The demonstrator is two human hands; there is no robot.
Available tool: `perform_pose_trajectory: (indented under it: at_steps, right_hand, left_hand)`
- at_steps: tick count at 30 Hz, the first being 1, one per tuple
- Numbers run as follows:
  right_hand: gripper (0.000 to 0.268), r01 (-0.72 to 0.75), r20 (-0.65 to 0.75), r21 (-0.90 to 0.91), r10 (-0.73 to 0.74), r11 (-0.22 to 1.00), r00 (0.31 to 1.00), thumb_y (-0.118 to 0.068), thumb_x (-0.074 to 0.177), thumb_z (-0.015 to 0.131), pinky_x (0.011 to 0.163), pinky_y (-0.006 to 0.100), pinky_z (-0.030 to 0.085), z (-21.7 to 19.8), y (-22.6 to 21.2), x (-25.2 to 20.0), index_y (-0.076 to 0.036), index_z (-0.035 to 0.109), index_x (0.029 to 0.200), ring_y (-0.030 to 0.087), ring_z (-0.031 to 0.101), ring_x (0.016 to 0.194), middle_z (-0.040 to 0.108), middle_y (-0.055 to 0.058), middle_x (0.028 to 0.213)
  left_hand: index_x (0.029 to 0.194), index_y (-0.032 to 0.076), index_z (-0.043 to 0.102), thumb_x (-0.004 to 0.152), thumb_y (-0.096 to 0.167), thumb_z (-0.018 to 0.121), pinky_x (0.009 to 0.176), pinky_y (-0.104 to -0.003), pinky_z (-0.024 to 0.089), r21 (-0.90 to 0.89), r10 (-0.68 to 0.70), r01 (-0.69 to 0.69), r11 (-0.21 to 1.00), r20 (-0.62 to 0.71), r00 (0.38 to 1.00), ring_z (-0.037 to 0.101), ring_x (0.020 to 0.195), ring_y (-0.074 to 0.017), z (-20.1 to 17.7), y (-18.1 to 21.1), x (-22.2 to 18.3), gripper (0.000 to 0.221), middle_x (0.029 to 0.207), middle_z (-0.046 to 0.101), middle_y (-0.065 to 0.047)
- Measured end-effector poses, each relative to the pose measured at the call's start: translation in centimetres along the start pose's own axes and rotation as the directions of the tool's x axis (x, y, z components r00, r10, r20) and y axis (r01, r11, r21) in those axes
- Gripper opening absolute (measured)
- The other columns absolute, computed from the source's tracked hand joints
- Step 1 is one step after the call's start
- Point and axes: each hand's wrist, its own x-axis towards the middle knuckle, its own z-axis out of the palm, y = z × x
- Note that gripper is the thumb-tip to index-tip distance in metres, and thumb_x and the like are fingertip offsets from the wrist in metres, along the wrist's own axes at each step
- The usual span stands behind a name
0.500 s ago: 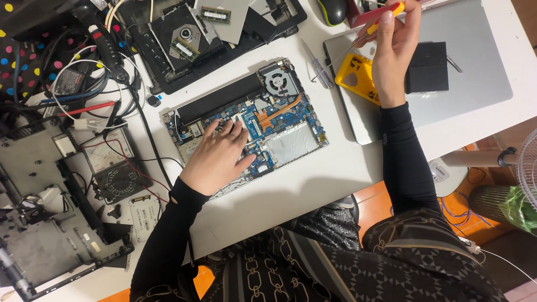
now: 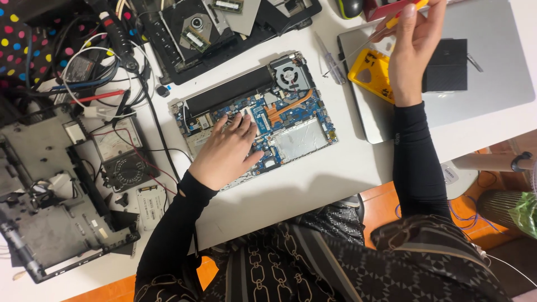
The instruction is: The recorder is repairing an open laptop motherboard and chassis using a screwdriver on a workbench.
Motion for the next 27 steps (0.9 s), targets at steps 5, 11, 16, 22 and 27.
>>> perform_pose_trajectory:
  at_steps: [5, 11, 16, 22, 27]
  right_hand:
    - [0.029, 0.021, 0.008, -0.018, -0.02, 1.0, 1.0, -0.03, 0.128, 0.047, 0.074, 0.034, 0.066, 0.0, 0.3, 0.1, -0.007, 0.04, 0.144, 0.024, 0.076, 0.092, 0.069, 0.018, 0.117]
    - [0.029, 0.008, -0.006, -0.017, -0.009, 1.0, 1.0, -0.027, 0.129, 0.047, 0.077, 0.035, 0.066, -1.1, 1.9, -0.8, -0.007, 0.041, 0.149, 0.024, 0.076, 0.089, 0.07, 0.018, 0.115]
    - [0.026, 0.007, -0.005, -0.002, -0.007, 1.0, 1.0, -0.026, 0.13, 0.048, 0.081, 0.036, 0.067, -1.6, 3.3, -1.2, -0.005, 0.042, 0.145, 0.026, 0.077, 0.091, 0.071, 0.018, 0.112]
    - [0.026, -0.002, -0.016, -0.007, 0.002, 1.0, 1.0, -0.026, 0.13, 0.048, 0.081, 0.036, 0.068, -1.5, 3.6, -1.4, -0.004, 0.043, 0.142, 0.025, 0.077, 0.091, 0.07, 0.018, 0.115]
    - [0.026, 0.048, 0.018, -0.038, -0.047, 0.998, 0.999, -0.027, 0.125, 0.044, 0.081, 0.035, 0.066, -0.3, 1.1, -0.2, -0.003, 0.044, 0.137, 0.024, 0.075, 0.09, 0.068, 0.017, 0.116]
  left_hand:
    - [0.136, -0.008, 0.053, 0.098, 0.046, 0.056, 0.117, -0.053, 0.026, 0.01, 0.013, -0.013, 1.0, 0.002, 1.0, 0.041, 0.143, -0.0361, 0.2, -0.2, -0.2, 0.066, 0.146, 0.049, -0.027]
    - [0.135, -0.008, 0.051, 0.097, 0.044, 0.056, 0.116, -0.053, 0.028, 0.01, 0.026, -0.026, 1.0, 0.007, 1.0, 0.042, 0.142, -0.0376, -0.5, 0.0, -0.1, 0.065, 0.145, 0.05, -0.029]
    - [0.135, -0.007, 0.051, 0.097, 0.044, 0.055, 0.116, -0.054, 0.028, 0.012, 0.021, -0.022, 1.0, 0.027, 0.999, 0.043, 0.141, -0.0382, -0.7, 0.0, 0.0, 0.063, 0.144, 0.051, -0.029]
    - [0.135, -0.008, 0.051, 0.098, 0.044, 0.055, 0.115, -0.054, 0.029, 0.027, 0.031, -0.032, 0.999, 0.03, 0.999, 0.043, 0.14, -0.0391, -0.7, 0.0, 0.0, 0.064, 0.144, 0.051, -0.029]
    - [0.135, -0.008, 0.051, 0.098, 0.045, 0.055, 0.116, -0.054, 0.029, 0.03, 0.033, -0.033, 0.999, 0.024, 0.999, 0.044, 0.14, -0.0393, -0.3, -0.1, 0.0, 0.065, 0.143, 0.052, -0.029]
